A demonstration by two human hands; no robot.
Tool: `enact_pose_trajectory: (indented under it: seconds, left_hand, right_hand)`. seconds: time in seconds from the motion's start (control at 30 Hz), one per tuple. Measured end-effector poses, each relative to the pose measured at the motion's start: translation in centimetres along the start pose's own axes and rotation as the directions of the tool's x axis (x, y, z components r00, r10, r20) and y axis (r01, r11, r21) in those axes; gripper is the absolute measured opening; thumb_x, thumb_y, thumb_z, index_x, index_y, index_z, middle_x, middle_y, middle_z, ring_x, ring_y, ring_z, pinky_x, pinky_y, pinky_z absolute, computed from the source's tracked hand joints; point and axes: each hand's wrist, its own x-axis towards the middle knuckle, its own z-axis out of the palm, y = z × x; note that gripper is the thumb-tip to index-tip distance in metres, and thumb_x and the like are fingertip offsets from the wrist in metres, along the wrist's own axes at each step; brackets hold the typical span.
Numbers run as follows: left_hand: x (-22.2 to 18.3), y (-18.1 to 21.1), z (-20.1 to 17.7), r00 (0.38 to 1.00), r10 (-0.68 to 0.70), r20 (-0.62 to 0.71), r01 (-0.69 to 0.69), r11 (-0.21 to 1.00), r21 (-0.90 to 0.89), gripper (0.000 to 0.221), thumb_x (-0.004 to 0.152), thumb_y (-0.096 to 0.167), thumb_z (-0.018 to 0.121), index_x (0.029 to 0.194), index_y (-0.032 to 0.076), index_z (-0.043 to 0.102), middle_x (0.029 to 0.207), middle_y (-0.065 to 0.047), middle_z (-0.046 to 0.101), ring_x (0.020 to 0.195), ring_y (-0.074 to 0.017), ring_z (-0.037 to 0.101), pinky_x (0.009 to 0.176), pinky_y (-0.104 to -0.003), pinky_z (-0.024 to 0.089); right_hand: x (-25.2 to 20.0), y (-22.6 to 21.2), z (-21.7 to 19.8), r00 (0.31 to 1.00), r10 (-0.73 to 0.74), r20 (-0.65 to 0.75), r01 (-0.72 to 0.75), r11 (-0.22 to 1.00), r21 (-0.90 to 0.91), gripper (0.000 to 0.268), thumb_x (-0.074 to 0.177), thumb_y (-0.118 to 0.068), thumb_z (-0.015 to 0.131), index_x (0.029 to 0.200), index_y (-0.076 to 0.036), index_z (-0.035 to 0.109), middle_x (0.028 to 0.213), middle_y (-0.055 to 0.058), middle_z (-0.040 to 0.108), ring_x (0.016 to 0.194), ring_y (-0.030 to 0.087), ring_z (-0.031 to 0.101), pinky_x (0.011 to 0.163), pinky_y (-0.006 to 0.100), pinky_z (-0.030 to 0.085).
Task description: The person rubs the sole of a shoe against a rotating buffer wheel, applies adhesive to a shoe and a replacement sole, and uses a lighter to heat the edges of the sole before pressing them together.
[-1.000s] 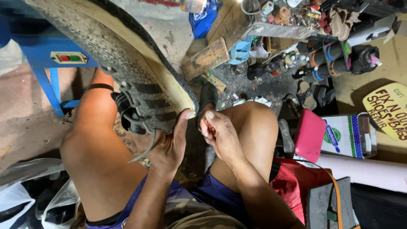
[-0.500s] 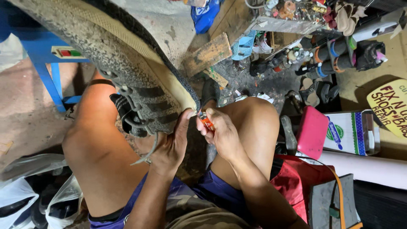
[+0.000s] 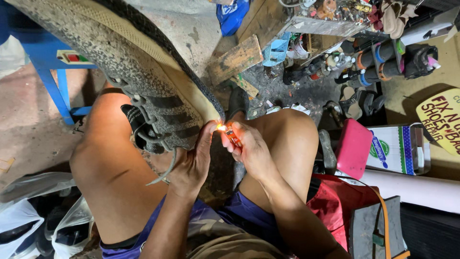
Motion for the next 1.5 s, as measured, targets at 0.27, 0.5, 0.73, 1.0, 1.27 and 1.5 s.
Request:
enact_pose_trajectory:
  seconds: [0.27, 0.5, 0.73, 1.0, 1.27, 1.5]
  left_hand:
    - [0.8, 0.6, -0.4, 0.997, 0.081, 0.002, -0.081, 0.991, 0.103, 0.016, 0.097, 0.013, 0.083, 0.105, 0.002, 0.074, 0.097, -0.01, 0.074, 0.084, -0.0256, 0.071, 0.082, -0.037, 0.055]
    - [0.4, 0.7, -0.3, 0.999, -0.006, -0.033, 0.006, 1.0, 0.018, 0.015, 0.1, 0.011, 0.08, 0.105, -0.001, 0.073, 0.096, -0.01, 0.074, 0.083, -0.0217, 0.069, 0.081, -0.033, 0.054]
    - [-0.2, 0.6, -0.1, 0.873, -0.485, 0.052, 0.479, 0.834, -0.275, 0.019, 0.098, 0.01, 0.079, 0.086, -0.003, 0.072, 0.07, -0.005, 0.067, 0.06, -0.0094, 0.055, 0.056, -0.026, 0.041]
    - [0.3, 1.5, -0.3, 0.834, -0.547, 0.073, 0.534, 0.765, -0.36, 0.019, 0.097, 0.016, 0.077, 0.091, 0.0, 0.069, 0.083, 0.002, 0.07, 0.073, -0.0033, 0.057, 0.064, -0.023, 0.047]
    - [0.5, 1.6, -1.1, 0.782, -0.609, 0.13, 0.619, 0.736, -0.275, 0.032, 0.094, 0.024, 0.08, 0.076, 0.001, 0.064, 0.069, 0.003, 0.062, 0.061, -0.0031, 0.048, 0.05, -0.025, 0.038]
    - [1.2, 1.3, -1.1, 0.792, -0.598, 0.125, 0.606, 0.795, -0.038, 0.051, 0.093, 0.026, 0.084, 0.065, -0.002, 0.052, 0.058, 0.001, 0.048, 0.056, -0.0055, 0.038, 0.046, -0.029, 0.029]
  right_hand:
    - [0.1, -0.1, -0.2, 1.0, 0.013, -0.006, -0.013, 0.998, -0.068, 0.049, 0.109, -0.04, 0.04, 0.084, -0.005, 0.061, 0.065, -0.003, 0.048, 0.05, 0.005, 0.035, 0.045, 0.023, 0.028]
    - [0.3, -0.2, -0.2, 0.995, -0.07, -0.073, 0.076, 0.993, 0.089, 0.057, 0.11, -0.051, 0.032, 0.085, -0.007, 0.059, 0.069, -0.003, 0.048, 0.052, 0.004, 0.035, 0.044, 0.02, 0.026]
    - [-0.1, -0.9, -0.2, 0.946, -0.317, -0.076, 0.325, 0.932, 0.16, 0.028, 0.104, -0.034, 0.062, 0.096, -0.008, 0.054, 0.081, 0.0, 0.049, 0.066, 0.007, 0.043, 0.053, 0.022, 0.035]
    - [-0.5, -0.6, 0.2, 0.959, -0.278, -0.052, 0.28, 0.914, 0.293, 0.022, 0.104, -0.025, 0.064, 0.098, -0.007, 0.053, 0.078, 0.0, 0.048, 0.063, 0.007, 0.044, 0.052, 0.022, 0.037]
    - [-0.4, -0.1, -0.3, 0.969, -0.248, 0.016, 0.23, 0.92, 0.318, 0.024, 0.104, -0.022, 0.065, 0.092, -0.007, 0.05, 0.076, 0.0, 0.046, 0.062, 0.007, 0.043, 0.051, 0.022, 0.035]
    - [-0.3, -0.4, -0.1, 0.964, -0.267, 0.016, 0.267, 0.963, -0.022, 0.03, 0.099, -0.024, 0.073, 0.088, -0.009, 0.049, 0.077, -0.004, 0.045, 0.06, 0.004, 0.035, 0.051, 0.02, 0.027]
